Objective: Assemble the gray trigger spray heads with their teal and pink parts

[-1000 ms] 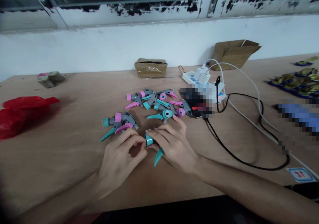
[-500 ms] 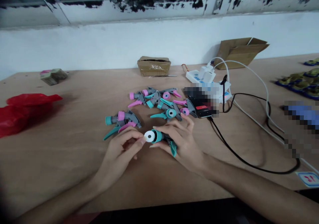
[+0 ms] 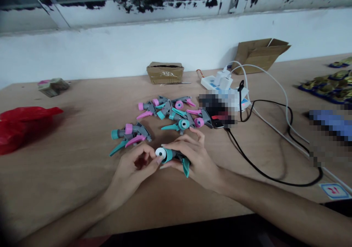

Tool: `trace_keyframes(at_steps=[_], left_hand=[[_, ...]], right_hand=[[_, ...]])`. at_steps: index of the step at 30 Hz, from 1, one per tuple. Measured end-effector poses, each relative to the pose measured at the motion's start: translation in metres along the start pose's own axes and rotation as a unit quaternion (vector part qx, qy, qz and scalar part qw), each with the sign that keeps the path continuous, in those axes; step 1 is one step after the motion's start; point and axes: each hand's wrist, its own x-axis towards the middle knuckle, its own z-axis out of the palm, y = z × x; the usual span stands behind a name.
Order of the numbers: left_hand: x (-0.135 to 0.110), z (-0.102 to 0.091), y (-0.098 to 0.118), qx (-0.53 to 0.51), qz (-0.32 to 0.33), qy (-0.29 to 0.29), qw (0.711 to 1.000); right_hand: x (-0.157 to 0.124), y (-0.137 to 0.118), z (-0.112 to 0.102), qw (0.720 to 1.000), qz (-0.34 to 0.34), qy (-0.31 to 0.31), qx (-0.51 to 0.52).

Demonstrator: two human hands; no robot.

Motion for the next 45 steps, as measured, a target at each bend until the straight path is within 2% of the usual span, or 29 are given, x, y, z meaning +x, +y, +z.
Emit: trace_keyframes(at_steps=[5,13,18,22,33,39,45], left_hand=[[-0.001,0.002,0.0,0.007,0.033,0.048,0.998],[-0.005,0.002,-0.001,0.013,0.093,0.041,0.995],[-0.006,0.004,-0.002,-0.014,0.107,0.069,0.992],[-0.005,0.002,0.0,0.035,0.138,0.047,0.989],[-0.001,0.002,-0.001,0.059,0.141,0.052,0.987],[0.003,-0.001,0.001,0.078,0.083,0.037,0.993],[0.005,-0.001,0.001,-0.012,-0.035,-0.064,0.997]], right_hand=[[-0.001,-0.002,-0.001,1.0,0.003,0.003,0.009],[0.001,-0.008,-0.002,0.999,0.021,0.014,0.028],[0.001,-0.008,-0.003,0.999,0.031,-0.002,0.042],[0.0,-0.009,-0.002,0.999,0.025,0.001,0.041],[-0.003,-0.007,0.001,0.999,0.016,0.014,0.031],[-0.003,-0.007,0.003,1.0,0.001,0.02,0.011],[-0.002,-0.004,0.002,0.999,-0.033,0.006,-0.018]])
